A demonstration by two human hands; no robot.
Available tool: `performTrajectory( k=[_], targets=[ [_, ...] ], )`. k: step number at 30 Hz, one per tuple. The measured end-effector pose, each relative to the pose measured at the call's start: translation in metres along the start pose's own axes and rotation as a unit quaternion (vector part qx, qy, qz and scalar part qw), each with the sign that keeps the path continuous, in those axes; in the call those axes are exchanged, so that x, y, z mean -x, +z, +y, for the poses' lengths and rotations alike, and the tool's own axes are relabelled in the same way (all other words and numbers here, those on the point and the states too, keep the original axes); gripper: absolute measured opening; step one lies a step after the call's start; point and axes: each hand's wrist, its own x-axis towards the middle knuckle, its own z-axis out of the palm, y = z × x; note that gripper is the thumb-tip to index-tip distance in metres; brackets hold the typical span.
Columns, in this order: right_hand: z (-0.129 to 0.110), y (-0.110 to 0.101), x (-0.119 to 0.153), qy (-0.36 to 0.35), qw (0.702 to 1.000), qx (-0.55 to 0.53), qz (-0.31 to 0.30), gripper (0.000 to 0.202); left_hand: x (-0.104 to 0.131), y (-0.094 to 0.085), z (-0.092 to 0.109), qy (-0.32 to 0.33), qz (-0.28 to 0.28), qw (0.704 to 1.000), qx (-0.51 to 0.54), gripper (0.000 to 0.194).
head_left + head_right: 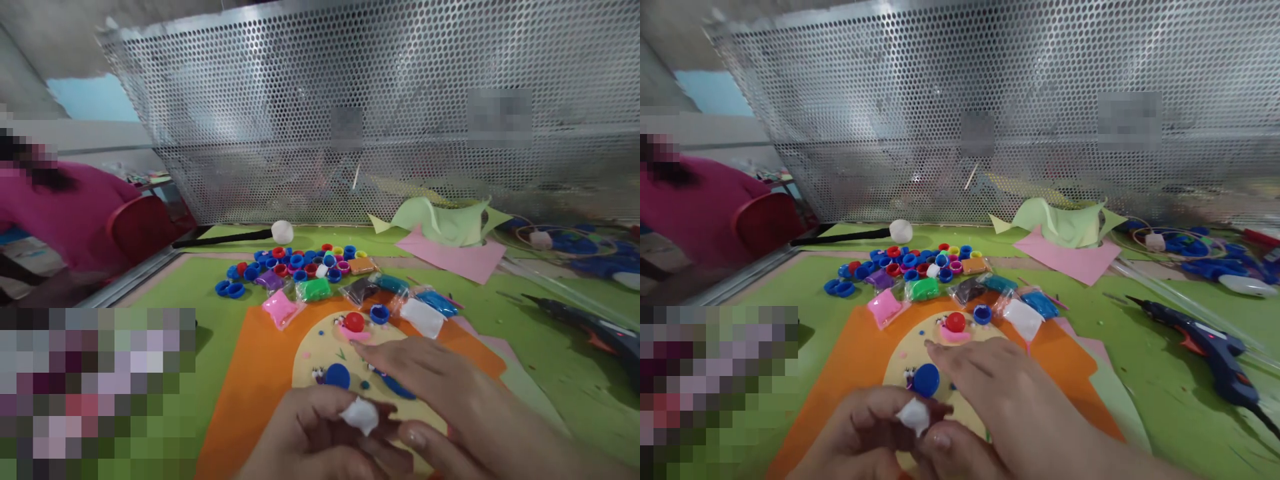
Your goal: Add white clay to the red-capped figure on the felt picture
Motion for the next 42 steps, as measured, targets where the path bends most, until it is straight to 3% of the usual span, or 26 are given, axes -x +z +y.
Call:
performTrajectory(
  k=[5, 9, 14, 19, 24, 27, 33, 38, 42],
  targets=[
    [-0.001, 0.004, 0.002, 0.003, 1.000, -0.008, 0.013, 0.049, -0.001, -0.008, 0.004, -0.034, 0.090, 0.994, -0.047, 0.043],
    [0.001, 0.005, 0.005, 0.004, 1.000, -0.009, 0.019, 0.044, -0.004, -0.006, 0.005, -0.055, 0.100, 0.992, -0.046, 0.030],
    [0.003, 0.013, 0.007, 0.029, 0.999, -0.030, -0.027, 0.038, -0.009, 0.000, 0.009, -0.084, 0.165, 0.983, -0.007, 0.022],
    [0.009, 0.023, 0.011, 0.037, 0.997, -0.057, -0.045, 0.038, -0.011, -0.009, 0.007, -0.055, 0.156, 0.986, -0.007, 0.023],
    [0.027, 0.031, 0.014, 0.122, 0.986, -0.106, -0.050, 0.038, -0.015, -0.023, 0.003, 0.055, 0.085, 0.995, -0.019, 0.035],
    [0.042, 0.035, 0.013, 0.165, 0.979, -0.112, -0.050, 0.039, -0.015, -0.027, 0.003, 0.068, 0.099, 0.992, -0.029, 0.021],
    [0.074, 0.041, 0.013, 0.177, 0.980, -0.087, -0.026, 0.038, -0.012, -0.016, 0.007, 0.047, 0.121, 0.989, -0.072, 0.018],
    [0.086, 0.045, 0.016, 0.177, 0.982, -0.069, -0.014, 0.031, -0.013, -0.006, 0.008, 0.020, 0.205, 0.973, -0.103, 0.035],
    [0.089, 0.050, 0.020, 0.160, 0.986, -0.042, -0.012, 0.019, -0.015, -0.014, 0.008, 0.031, 0.229, 0.961, -0.149, 0.045]
  ],
)
